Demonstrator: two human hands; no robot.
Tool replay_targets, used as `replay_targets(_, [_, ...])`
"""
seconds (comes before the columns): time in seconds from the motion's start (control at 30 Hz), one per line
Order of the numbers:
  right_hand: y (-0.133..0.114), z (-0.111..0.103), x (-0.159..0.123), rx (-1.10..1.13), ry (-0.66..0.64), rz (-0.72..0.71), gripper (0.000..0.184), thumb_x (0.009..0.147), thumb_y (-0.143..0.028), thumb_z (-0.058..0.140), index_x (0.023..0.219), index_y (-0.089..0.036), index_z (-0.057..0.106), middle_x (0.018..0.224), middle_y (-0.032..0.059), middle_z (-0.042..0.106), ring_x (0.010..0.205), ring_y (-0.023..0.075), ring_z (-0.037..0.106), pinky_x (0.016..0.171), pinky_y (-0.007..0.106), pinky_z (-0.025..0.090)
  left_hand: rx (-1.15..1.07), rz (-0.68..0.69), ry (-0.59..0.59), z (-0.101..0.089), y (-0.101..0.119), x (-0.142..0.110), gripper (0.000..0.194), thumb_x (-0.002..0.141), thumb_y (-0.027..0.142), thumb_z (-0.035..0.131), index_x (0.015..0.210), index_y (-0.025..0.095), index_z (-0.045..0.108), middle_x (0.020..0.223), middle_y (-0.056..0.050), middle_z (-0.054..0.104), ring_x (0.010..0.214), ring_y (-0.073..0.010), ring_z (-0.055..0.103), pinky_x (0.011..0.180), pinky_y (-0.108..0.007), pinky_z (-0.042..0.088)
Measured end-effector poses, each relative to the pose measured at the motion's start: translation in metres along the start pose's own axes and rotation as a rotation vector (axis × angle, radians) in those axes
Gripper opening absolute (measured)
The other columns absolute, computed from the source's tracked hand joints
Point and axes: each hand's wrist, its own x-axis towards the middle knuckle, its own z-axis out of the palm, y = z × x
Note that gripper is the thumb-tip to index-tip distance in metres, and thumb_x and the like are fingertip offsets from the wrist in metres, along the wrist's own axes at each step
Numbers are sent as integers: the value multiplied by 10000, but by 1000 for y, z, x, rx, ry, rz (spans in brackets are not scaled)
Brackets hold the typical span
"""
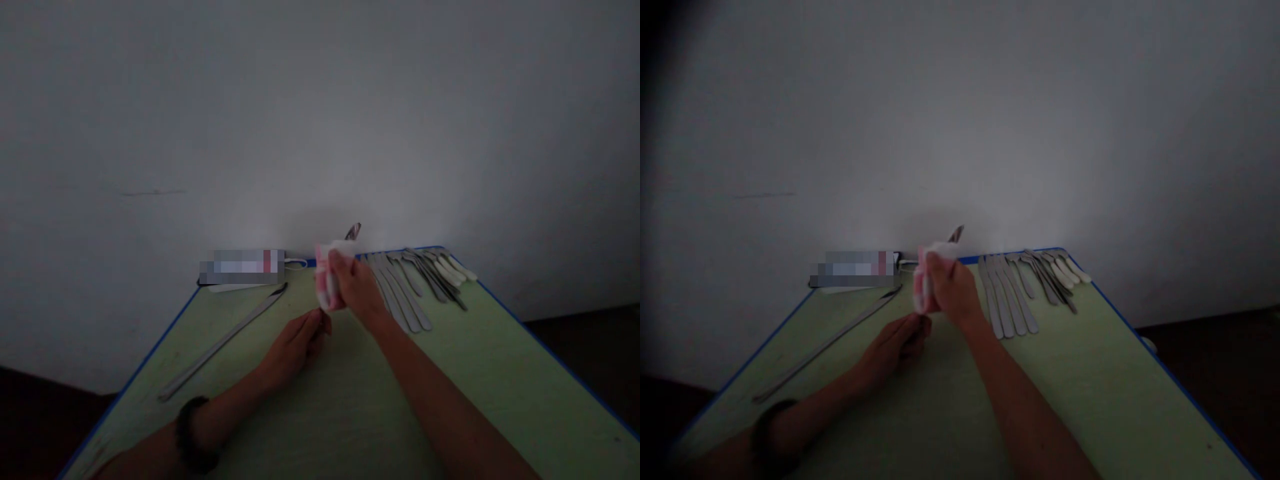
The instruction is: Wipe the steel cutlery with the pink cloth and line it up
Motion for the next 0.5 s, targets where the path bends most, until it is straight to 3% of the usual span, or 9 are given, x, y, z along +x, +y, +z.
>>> replay_targets(0.1, [9,4,-5,-206,-21,8,500,680,-640,581,635,-146,643,563,53,609,539,152,564,463,240,356,25,0,46,1,1,1,407,883,542,340,769,180,485,510,92,307,398,-65,265,372,-171,227])
replay_targets(0.23, [7,0,-1,-220,64,-7,490,712,-625,552,571,-159,609,536,49,589,531,155,551,444,242,335,199,12,52,6,5,-5,380,908,501,323,821,179,506,530,82,339,433,-79,326,402,-177,270])
replay_targets(0.5, [-9,-29,19,321,279,18,602,780,-707,335,667,-168,580,466,-12,541,394,83,470,379,188,342,742,216,16,8,17,-19,316,938,357,302,1028,177,546,616,35,493,546,-127,475,572,-242,389])
